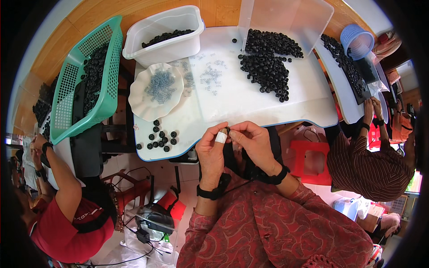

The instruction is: The person sorts small black beads and inserts them into white plastic housing components at a manufacturing table.

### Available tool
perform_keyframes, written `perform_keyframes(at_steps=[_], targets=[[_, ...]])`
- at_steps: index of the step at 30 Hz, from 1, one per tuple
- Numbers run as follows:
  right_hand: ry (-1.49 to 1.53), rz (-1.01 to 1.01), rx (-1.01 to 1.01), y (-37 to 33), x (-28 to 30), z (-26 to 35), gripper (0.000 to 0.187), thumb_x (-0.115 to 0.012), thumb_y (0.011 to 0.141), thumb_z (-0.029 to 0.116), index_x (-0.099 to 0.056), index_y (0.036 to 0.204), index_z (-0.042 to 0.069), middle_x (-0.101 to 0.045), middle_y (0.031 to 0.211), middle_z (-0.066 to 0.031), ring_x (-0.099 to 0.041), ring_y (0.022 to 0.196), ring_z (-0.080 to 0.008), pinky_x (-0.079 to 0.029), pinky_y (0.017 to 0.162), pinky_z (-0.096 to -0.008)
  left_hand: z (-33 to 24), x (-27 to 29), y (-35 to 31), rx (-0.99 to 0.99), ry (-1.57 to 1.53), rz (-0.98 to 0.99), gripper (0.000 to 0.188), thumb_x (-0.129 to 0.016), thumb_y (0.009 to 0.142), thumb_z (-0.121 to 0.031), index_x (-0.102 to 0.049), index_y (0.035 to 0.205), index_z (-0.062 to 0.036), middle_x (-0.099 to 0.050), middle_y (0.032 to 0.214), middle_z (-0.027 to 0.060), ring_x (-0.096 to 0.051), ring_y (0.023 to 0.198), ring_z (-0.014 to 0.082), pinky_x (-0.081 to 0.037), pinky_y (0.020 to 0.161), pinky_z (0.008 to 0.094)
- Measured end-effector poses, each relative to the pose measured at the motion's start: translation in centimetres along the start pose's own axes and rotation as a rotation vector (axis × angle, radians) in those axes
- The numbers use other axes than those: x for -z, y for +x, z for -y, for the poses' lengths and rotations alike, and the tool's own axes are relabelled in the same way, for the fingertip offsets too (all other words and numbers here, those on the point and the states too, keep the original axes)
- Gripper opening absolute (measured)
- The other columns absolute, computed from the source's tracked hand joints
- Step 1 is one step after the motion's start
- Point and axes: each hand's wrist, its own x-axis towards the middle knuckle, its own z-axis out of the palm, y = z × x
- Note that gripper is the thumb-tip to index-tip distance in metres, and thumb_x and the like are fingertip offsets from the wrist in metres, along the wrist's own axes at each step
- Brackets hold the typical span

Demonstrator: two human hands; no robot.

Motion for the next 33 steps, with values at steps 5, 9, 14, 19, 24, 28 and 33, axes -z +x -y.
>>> perform_keyframes(at_steps=[5, 9, 14, 19, 24, 28, 33], targets=[[-0.04, -0.011, 0.071, -0.1, -0.2, -0.3, 0.012, -0.066, 0.099, 0.01, -0.066, 0.105, 0.0, -0.072, 0.088, -0.0025, -0.065, 0.078, -0.0052, -0.049, 0.064, -0.0203, 0.3, 0.1, 0.2, 0.036, -0.107, 0.007, 0.024, -0.063, 0.1, -0.003, -0.067, 0.122, 0.0037, -0.069, 0.101, 0.0059, -0.064, 0.087, 0.0122, -0.054, 0.08, 0.026], [-0.048, 0.018, 0.096, -0.1, -0.2, -0.3, 0.01, -0.064, 0.1, 0.009, -0.063, 0.106, 0.0, -0.071, 0.088, -0.0022, -0.064, 0.079, -0.0051, -0.049, 0.066, -0.0205, 0.3, 0.3, 0.2, 0.099, -0.279, 0.008, 0.024, -0.062, 0.1, -0.003, -0.067, 0.122, 0.0036, -0.068, 0.101, 0.0057, -0.062, 0.086, 0.0118, -0.053, 0.079, 0.0252], [-0.039, 0.051, 0.109, 0.1, 0.1, -0.2, 0.008, -0.062, 0.101, 0.007, -0.063, 0.105, 0.0, -0.071, 0.088, -0.0026, -0.064, 0.079, -0.0056, -0.05, 0.067, -0.0207, 0.4, 0.4, 0.2, 0.117, -0.312, 0.025, 0.024, -0.063, 0.1, -0.003, -0.067, 0.123, 0.0035, -0.068, 0.101, 0.0046, -0.062, 0.086, 0.0112, -0.053, 0.079, 0.0243], [-0.057, 0.095, 0.138, 0.3, 0.3, 0.2, 0.006, -0.062, 0.1, 0.004, -0.063, 0.104, 0.0, -0.07, 0.088, -0.0038, -0.064, 0.079, -0.0065, -0.05, 0.068, -0.0215, 0.4, 0.5, 0.2, 0.11, -0.28, 0.036, 0.023, -0.063, 0.099, -0.003, -0.067, 0.12, 0.0046, -0.069, 0.099, 0.007, -0.062, 0.084, 0.013, -0.053, 0.077, 0.0259], [-0.138, 0.126, 0.105, 0.6, 1.0, 0.3, 0.005, -0.064, 0.098, 0.004, -0.063, 0.1, -0.001, -0.07, 0.089, -0.0052, -0.064, 0.077, -0.0077, -0.051, 0.07, -0.0228, 0.3, 0.8, 0.3, 0.089, -0.247, 0.062, 0.023, -0.065, 0.098, -0.003, -0.068, 0.119, 0.0049, -0.068, 0.097, 0.0057, -0.062, 0.083, 0.0129, -0.053, 0.077, 0.0259], [-0.07, 0.157, 0.045, 1.1, 1.4, 0.3, 0.006, -0.066, 0.097, 0.004, -0.064, 0.099, -0.001, -0.07, 0.088, -0.0054, -0.063, 0.077, -0.0077, -0.051, 0.069, -0.0226, 0.1, 0.8, 0.2, 0.098, -0.226, 0.092, 0.024, -0.066, 0.097, -0.003, -0.068, 0.119, 0.005, -0.067, 0.095, 0.0046, -0.063, 0.081, 0.0131, -0.053, 0.074, 0.0266], [-0.008, 0.22, -0.054, 1.7, 1.3, 0.7, 0.009, -0.071, 0.096, 0.008, -0.066, 0.097, 0.001, -0.07, 0.083, -0.0042, -0.063, 0.075, -0.0074, -0.049, 0.066, -0.0216, 0.4, 2.4, 0.6, 0.124, -0.24, 0.169, 0.023, -0.066, 0.098, -0.004, -0.068, 0.118, 0.0049, -0.068, 0.095, 0.0051, -0.064, 0.08, 0.0128, -0.054, 0.073, 0.0263]])
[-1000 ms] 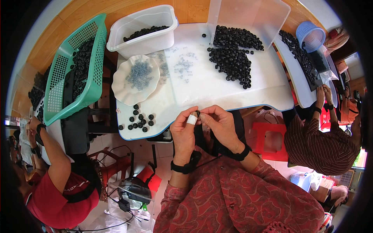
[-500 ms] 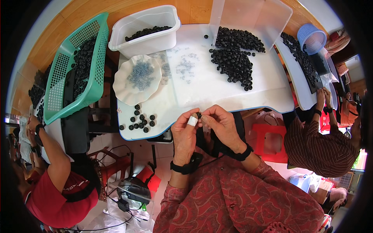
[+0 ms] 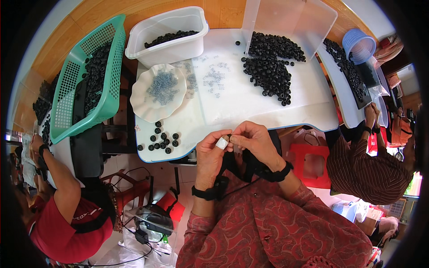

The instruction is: The person sorts small black beads and inserts them into white plastic housing components at a manufacturing table.

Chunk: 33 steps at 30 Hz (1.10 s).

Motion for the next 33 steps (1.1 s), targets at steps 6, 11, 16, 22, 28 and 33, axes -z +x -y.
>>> perform_keyframes(at_steps=[6, 11, 16, 22, 28, 33], targets=[[0.033, -0.04, -0.034, 0.1, -0.4, -0.4, 0.011, -0.069, 0.097, 0.01, -0.067, 0.1, 0.0, -0.071, 0.084, -0.0036, -0.06, 0.072, -0.0062, -0.049, 0.066, -0.0206, 0.3, 0.5, 0.4, 0.06, -0.125, 0.003, 0.023, -0.065, 0.098, -0.005, -0.068, 0.119, 0.0049, -0.069, 0.094, 0.0061, -0.065, 0.08, 0.0132, -0.055, 0.072, 0.0262], [0.089, -0.055, -0.034, 0.1, -0.4, -0.6, 0.013, -0.067, 0.099, 0.012, -0.067, 0.103, -0.001, -0.071, 0.087, -0.004, -0.059, 0.072, -0.0054, -0.049, 0.066, -0.0205, 0.5, 0.4, 0.5, 0.103, -0.249, -0.024, 0.025, -0.067, 0.097, -0.006, -0.066, 0.12, 0.0043, -0.069, 0.095, 0.008, -0.064, 0.081, 0.0134, -0.053, 0.072, 0.0268], [0.076, -0.089, -0.021, 0.1, -0.7, -0.2, 0.013, -0.066, 0.098, 0.01, -0.067, 0.103, -0.001, -0.071, 0.087, -0.005, -0.06, 0.073, -0.0059, -0.05, 0.067, -0.0208, 0.8, 0.2, 0.9, 0.107, -0.28, -0.022, 0.024, -0.065, 0.099, -0.006, -0.067, 0.12, 0.005, -0.07, 0.094, 0.0077, -0.067, 0.08, 0.014, -0.056, 0.072, 0.026], [0.018, -0.155, -0.025, 0.5, -2.1, 0.7, 0.008, -0.066, 0.096, 0.004, -0.063, 0.096, -0.003, -0.07, 0.084, -0.0066, -0.066, 0.074, -0.0093, -0.053, 0.067, -0.023, 0.4, 0.2, 0.8, 0.087, -0.183, -0.07, 0.023, -0.067, 0.096, -0.004, -0.067, 0.118, 0.0041, -0.068, 0.098, 0.0086, -0.064, 0.082, 0.0142, -0.053, 0.073, 0.0278], [0.031, -0.168, -0.038, 1.1, -1.5, 1.1, 0.01, -0.068, 0.095, 0.005, -0.063, 0.096, -0.004, -0.069, 0.085, -0.007, -0.066, 0.074, -0.0091, -0.054, 0.067, -0.023, 0.0, 0.1, 1.8, 0.043, -0.098, -0.014, 0.022, -0.065, 0.098, -0.004, -0.067, 0.119, 0.0043, -0.071, 0.099, 0.0095, -0.069, 0.082, 0.0145, -0.06, 0.073, 0.0276], [0.041, -0.162, -0.009, 2.3, -1.3, 0.7, 0.011, -0.069, 0.094, 0.005, -0.063, 0.096, -0.005, -0.069, 0.085, -0.0073, -0.066, 0.072, -0.0094, -0.054, 0.067, -0.0232, -0.4, 0.2, 2.8, 0.032, -0.086, -0.003, 0.022, -0.065, 0.098, -0.004, -0.067, 0.119, 0.0045, -0.071, 0.098, 0.0094, -0.069, 0.082, 0.0145, -0.06, 0.073, 0.028]])
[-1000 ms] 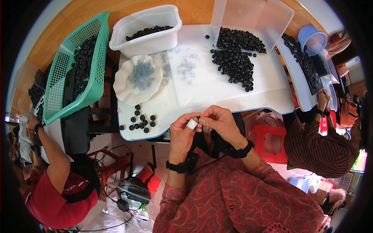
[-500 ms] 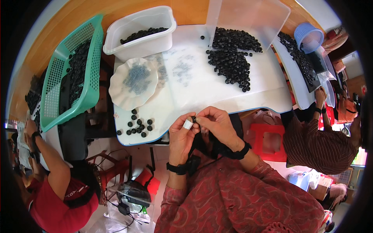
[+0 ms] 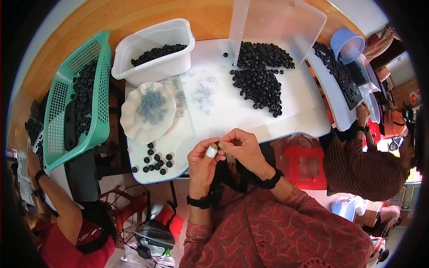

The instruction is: The person sorts small black beads and inserts them into white plastic housing components at a manufacturing table.

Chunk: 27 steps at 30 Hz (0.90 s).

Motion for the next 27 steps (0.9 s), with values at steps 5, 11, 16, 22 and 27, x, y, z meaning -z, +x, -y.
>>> perform_keyframes(at_steps=[5, 11, 16, 22, 27], targets=[[-0.003, -0.032, 0.013, 1.1, -0.7, 0.0, 0.011, -0.069, 0.094, 0.004, -0.063, 0.096, -0.005, -0.069, 0.086, -0.008, -0.066, 0.073, -0.0106, -0.055, 0.068, -0.024, 0.7, 0.7, 1.1, -0.037, -0.12, 0.021, 0.024, -0.065, 0.098, -0.003, -0.065, 0.121, 0.0046, -0.07, 0.098, 0.0091, -0.066, 0.081, 0.0145, -0.057, 0.073, 0.0286], [-0.236, -0.08, 0.188, 3.9, 0.8, -0.7, 0.012, -0.066, 0.095, 0.003, -0.066, 0.105, -0.004, -0.07, 0.088, -0.0049, -0.064, 0.079, -0.0091, -0.055, 0.072, -0.0263, 0.1, 0.1, 1.1, 0.005, -0.146, -0.028, 0.027, -0.069, 0.096, -0.009, -0.066, 0.12, 0.0035, -0.067, 0.099, 0.0097, -0.062, 0.081, 0.0163, -0.051, 0.07, 0.0284], [-0.754, -0.05, 0.509, 6.5, 1.9, -0.6, 0.026, -0.058, 0.094, -0.002, -0.065, 0.118, 0.0, -0.059, 0.125, -0.0105, -0.063, 0.089, -0.0169, -0.052, 0.075, -0.0269, 0.1, 0.4, 1.0, 0.006, -0.149, -0.009, 0.025, -0.068, 0.097, -0.008, -0.066, 0.119, 0.0036, -0.067, 0.099, 0.0108, -0.062, 0.082, 0.017, -0.05, 0.07, 0.0284], [-0.958, -0.071, 0.603, 7.3, 1.7, -1.2, 0.029, -0.059, 0.088, -0.005, -0.065, 0.115, 0.001, -0.059, 0.129, -0.0125, -0.058, 0.11, -0.0346, -0.052, 0.089, -0.0412, 0.4, 0.8, 1.1, 0.006, -0.154, 0.03, 0.024, -0.064, 0.099, -0.006, -0.065, 0.121, 0.004, -0.068, 0.101, 0.0111, -0.064, 0.084, 0.0166, -0.054, 0.072, 0.0293], [-1.066, -0.06, 0.628, 7.7, 1.5, -0.9, 0.03, -0.059, 0.088, -0.003, -0.064, 0.117, 0.002, -0.057, 0.133, -0.0112, -0.058, 0.109, -0.0339, -0.053, 0.087, -0.0413, 0.6, 1.2, 1.1, 0.002, -0.142, 0.062, 0.024, -0.062, 0.1, -0.005, -0.065, 0.122, 0.0039, -0.068, 0.104, 0.011, -0.066, 0.087, 0.0163, -0.058, 0.076, 0.0298]])
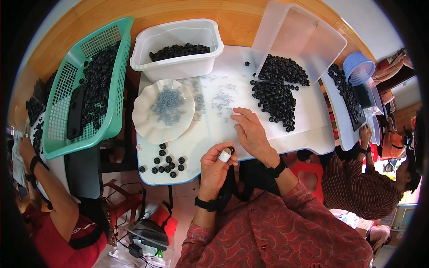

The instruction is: The person sorts small black beads and inserts them into white plastic housing components at a manufacturing table.

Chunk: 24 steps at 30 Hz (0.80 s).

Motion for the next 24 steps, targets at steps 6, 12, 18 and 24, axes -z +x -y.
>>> perform_keyframes(at_steps=[6, 12, 18, 24], targets=[[-0.023, 0.021, -0.021, 0.2, 0.0, 0.2, 0.028, -0.058, 0.089, -0.002, -0.065, 0.116, 0.002, -0.058, 0.131, -0.0089, -0.058, 0.107, -0.0331, -0.053, 0.086, -0.0419, -0.1, -0.5, -0.1, 0.002, 0.011, -0.052, 0.025, -0.067, 0.098, -0.009, -0.066, 0.119, 0.0041, -0.068, 0.099, 0.0118, -0.065, 0.084, 0.0174, -0.056, 0.073, 0.0306], [0.074, -0.044, -0.029, -0.2, -0.3, -0.6, 0.022, -0.061, 0.089, -0.003, -0.067, 0.11, 0.0, -0.062, 0.119, -0.0109, -0.062, 0.095, -0.0317, -0.053, 0.08, -0.0392, 0.0, 0.0, 0.1, 0.007, -0.007, -0.005, 0.024, -0.062, 0.101, -0.005, -0.065, 0.123, 0.0038, -0.068, 0.106, 0.0116, -0.067, 0.087, 0.0165, -0.059, 0.077, 0.0303], [0.187, -0.091, -0.222, -0.1, -0.3, 0.0, 0.02, -0.066, 0.089, 0.0, -0.069, 0.108, 0.001, -0.061, 0.105, -0.0133, -0.064, 0.081, -0.0286, -0.053, 0.071, -0.0383, -0.4, -0.6, -0.1, 0.008, 0.009, -0.053, 0.023, -0.065, 0.099, -0.007, -0.066, 0.119, 0.0039, -0.069, 0.102, 0.0128, -0.066, 0.083, 0.0174, -0.058, 0.073, 0.0295], [0.031, -0.124, -0.223, 0.2, -1.6, 0.2, 0.011, -0.067, 0.091, 0.006, -0.07, 0.102, 0.005, -0.058, 0.101, -0.0117, -0.064, 0.081, -0.0283, -0.052, 0.068, -0.0398, -0.2, -0.5, -0.1, 0.014, 0.007, -0.054, 0.023, -0.065, 0.099, -0.007, -0.066, 0.119, 0.0038, -0.068, 0.101, 0.0122, -0.066, 0.084, 0.0173, -0.058, 0.074, 0.03]])
